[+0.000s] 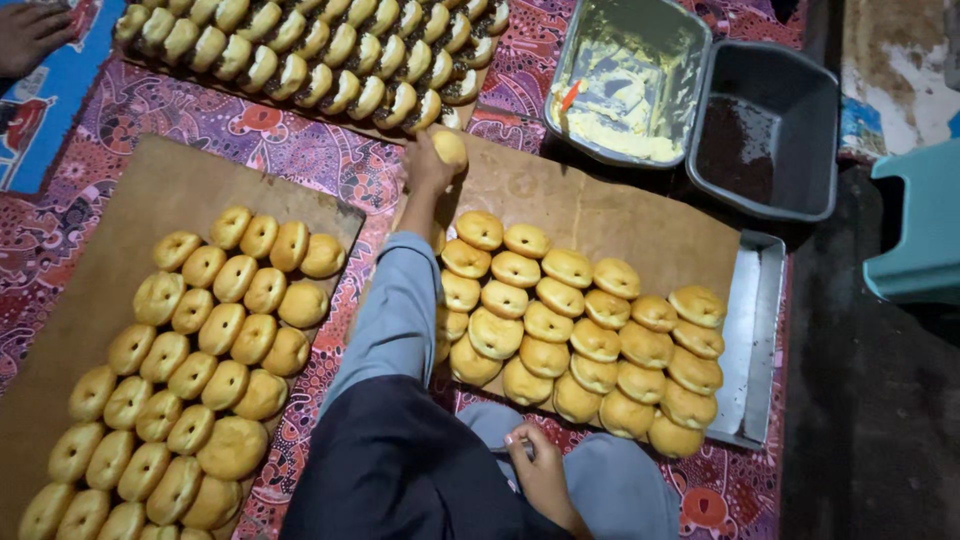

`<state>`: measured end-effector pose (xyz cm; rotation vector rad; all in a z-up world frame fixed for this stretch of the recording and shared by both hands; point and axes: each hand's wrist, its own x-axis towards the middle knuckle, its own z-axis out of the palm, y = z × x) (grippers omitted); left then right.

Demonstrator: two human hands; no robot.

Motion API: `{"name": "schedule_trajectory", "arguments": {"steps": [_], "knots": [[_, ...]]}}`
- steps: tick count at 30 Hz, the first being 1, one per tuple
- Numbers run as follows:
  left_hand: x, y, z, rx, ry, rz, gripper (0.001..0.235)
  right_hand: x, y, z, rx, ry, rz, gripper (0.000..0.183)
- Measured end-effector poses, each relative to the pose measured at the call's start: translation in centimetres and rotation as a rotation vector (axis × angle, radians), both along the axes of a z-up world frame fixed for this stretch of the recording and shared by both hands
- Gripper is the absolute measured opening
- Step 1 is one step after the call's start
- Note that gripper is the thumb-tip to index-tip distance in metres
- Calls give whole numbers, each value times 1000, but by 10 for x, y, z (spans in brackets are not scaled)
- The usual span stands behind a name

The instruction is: The person sits on a patterned floor mat and uses a small metal tool to open round pastries, then fills them with a light-colored cream from a nearby container. The filled pastries are placed in rows on cardboard trays. The person handles each pastry one at a time, repeating the same sequence throughout the clip.

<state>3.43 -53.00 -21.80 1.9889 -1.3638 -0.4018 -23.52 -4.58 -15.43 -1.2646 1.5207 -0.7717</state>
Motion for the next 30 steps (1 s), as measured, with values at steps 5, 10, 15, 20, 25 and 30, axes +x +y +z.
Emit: {"name": "schedule_trajectory", "arguments": {"steps": [5,10,15,20,25,30], "knots": [[-38,30,12,-257,292,-60,67,-13,-1,-4,-154,-38,40,12],[-54,161,74,-149,1607,-56,71,-27,-18,18,77,-368,1,24],[-65,321,144,-241,1877,-341,65,-26,-33,85,-55,-501,-60,11],[-79,409,182,-272,2032,-265,48,-5,-20,159,-420,-389,-25,11],[-89,456,211,-383,2084,-165,40,25,15,186,-501,-342,-47,10],[-89,485,243,-554,1814,-257,41,31,39,190,-445,-368,-139,14]]}}
